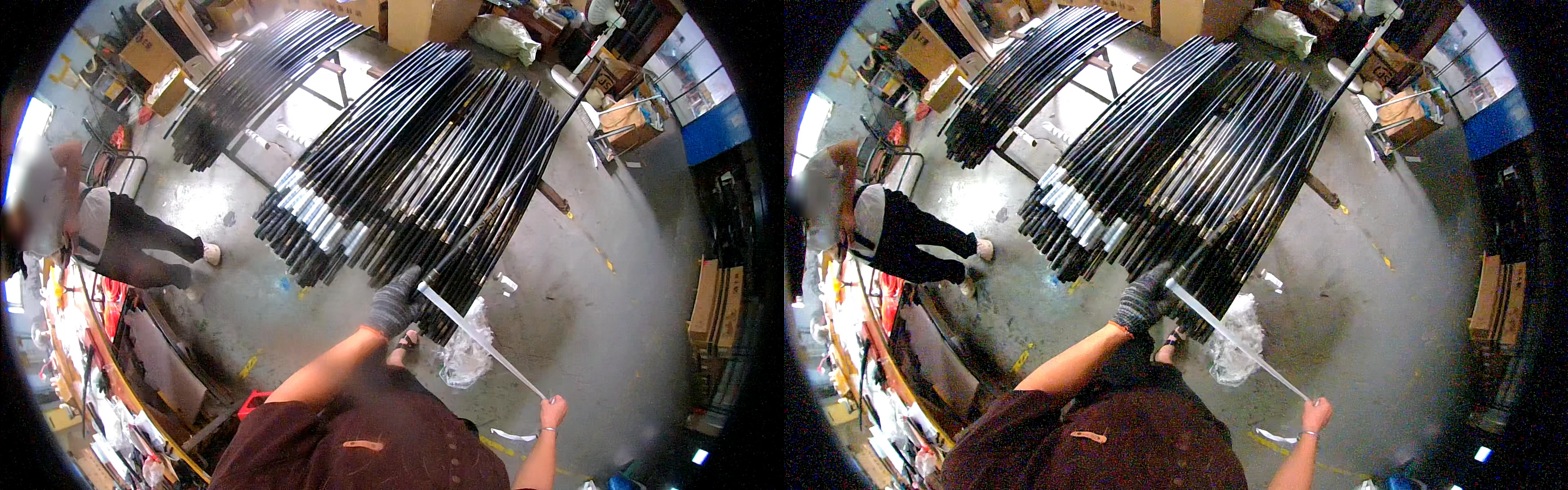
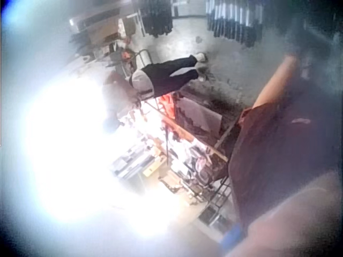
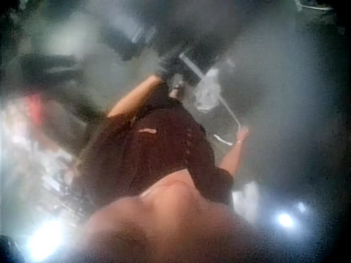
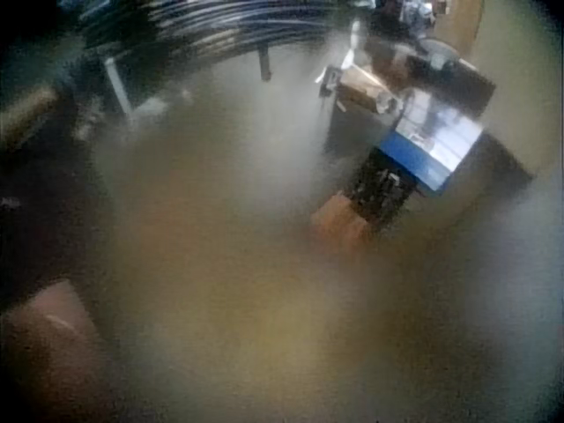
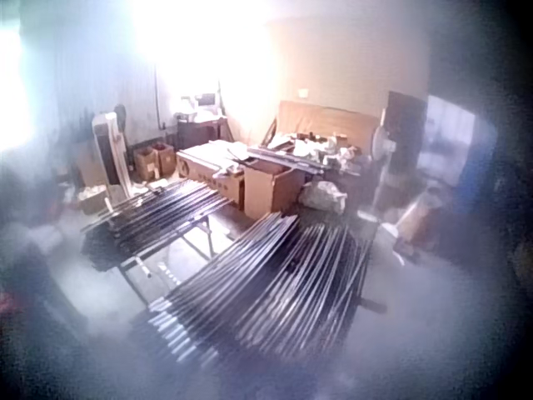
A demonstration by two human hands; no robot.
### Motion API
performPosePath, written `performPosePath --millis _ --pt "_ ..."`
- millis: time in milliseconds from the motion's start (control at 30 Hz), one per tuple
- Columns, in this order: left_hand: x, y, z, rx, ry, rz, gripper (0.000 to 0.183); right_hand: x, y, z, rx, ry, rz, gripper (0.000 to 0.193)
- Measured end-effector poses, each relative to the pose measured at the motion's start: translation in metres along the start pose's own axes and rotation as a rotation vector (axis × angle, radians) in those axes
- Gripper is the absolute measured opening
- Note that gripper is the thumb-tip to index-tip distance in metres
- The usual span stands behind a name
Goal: The person applies white tape to the ends of long black metal poles, handling them one at a time from a stack on a rack and placing them back down after taping.
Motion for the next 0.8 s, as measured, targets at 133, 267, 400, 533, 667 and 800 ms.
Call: performPosePath --millis 133,267,400,533,667,800 --pt "-0.016 -0.012 0.019 0.057 0.061 0.137 0.046 -0.008 0.019 0.020 0.043 -0.019 -0.013 0.021" --pt "-0.032 -0.026 0.047 0.507 0.194 0.164 0.039 -0.027 0.028 0.033 0.049 -0.026 -0.037 0.019" --pt "-0.051 -0.020 0.066 0.739 0.233 0.194 0.042 -0.041 0.028 0.042 -0.008 0.001 -0.058 0.019" --pt "-0.070 0.023 0.069 0.561 0.167 0.054 0.049 -0.038 0.041 0.042 0.135 -0.011 -0.047 0.020" --pt "-0.104 0.056 0.090 0.028 0.089 -0.114 0.058 -0.020 0.004 -0.042 0.063 -0.056 0.002 0.019" --pt "-0.124 0.052 0.112 -0.361 0.227 -0.115 0.061 0.033 -0.037 -0.122 -0.334 -0.236 0.303 0.026"
Point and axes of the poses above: each hand's wrist, its own x-axis away from the middle knuckle, its own y-axis out of the back of the hand, z = x × y, the point moved 9 cm from there along -x, towards the middle knuckle, and after that the axes turned 1 degree about y, right-handed, at the moved point
